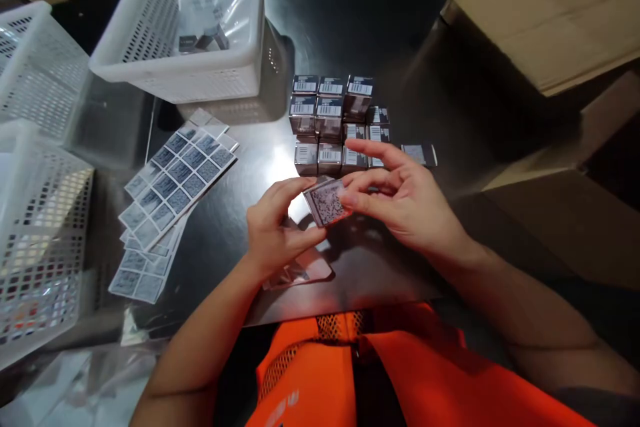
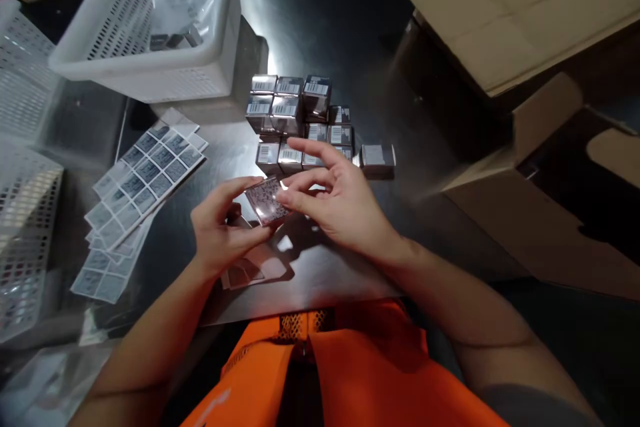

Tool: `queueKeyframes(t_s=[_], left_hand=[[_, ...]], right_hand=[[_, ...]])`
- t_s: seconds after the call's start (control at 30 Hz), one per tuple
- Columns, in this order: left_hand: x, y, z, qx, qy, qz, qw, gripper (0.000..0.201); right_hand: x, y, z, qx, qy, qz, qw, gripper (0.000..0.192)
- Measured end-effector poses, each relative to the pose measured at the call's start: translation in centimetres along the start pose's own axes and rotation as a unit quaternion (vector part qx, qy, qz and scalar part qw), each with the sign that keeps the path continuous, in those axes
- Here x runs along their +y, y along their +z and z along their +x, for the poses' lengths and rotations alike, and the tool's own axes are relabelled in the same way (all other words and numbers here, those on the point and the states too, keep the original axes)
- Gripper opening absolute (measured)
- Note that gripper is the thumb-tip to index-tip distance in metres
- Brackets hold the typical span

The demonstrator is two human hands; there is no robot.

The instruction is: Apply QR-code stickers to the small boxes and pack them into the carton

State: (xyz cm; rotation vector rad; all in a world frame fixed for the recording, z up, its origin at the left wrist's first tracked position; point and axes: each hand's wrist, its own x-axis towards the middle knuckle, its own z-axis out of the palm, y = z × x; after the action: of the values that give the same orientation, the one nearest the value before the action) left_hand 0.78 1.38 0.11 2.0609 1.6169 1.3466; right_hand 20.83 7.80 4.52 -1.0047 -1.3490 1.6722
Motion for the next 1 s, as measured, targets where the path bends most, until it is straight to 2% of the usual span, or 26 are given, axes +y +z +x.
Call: queueKeyframes(t_s=[0.33, 0.73, 1.0], left_hand=[[0.00, 0.01, 0.29, 0.010, 0.023, 0.019, 1.000, 0.042], [0.03, -0.06, 0.25, -0.002, 0.013, 0.030, 0.999, 0.043], [0.14, -0.02, 0.31, 0.001, 0.015, 0.029, 0.999, 0.040]], right_hand=[[0.32, 0.35, 0.08, 0.007, 0.011, -0.028, 1.000, 0.077], [0.44, 0.04, 0.21, 0.000, 0.017, -0.045, 0.999, 0.075], [0.38, 0.13, 0.15, -0.004, 0.025, -0.016, 1.000, 0.071]])
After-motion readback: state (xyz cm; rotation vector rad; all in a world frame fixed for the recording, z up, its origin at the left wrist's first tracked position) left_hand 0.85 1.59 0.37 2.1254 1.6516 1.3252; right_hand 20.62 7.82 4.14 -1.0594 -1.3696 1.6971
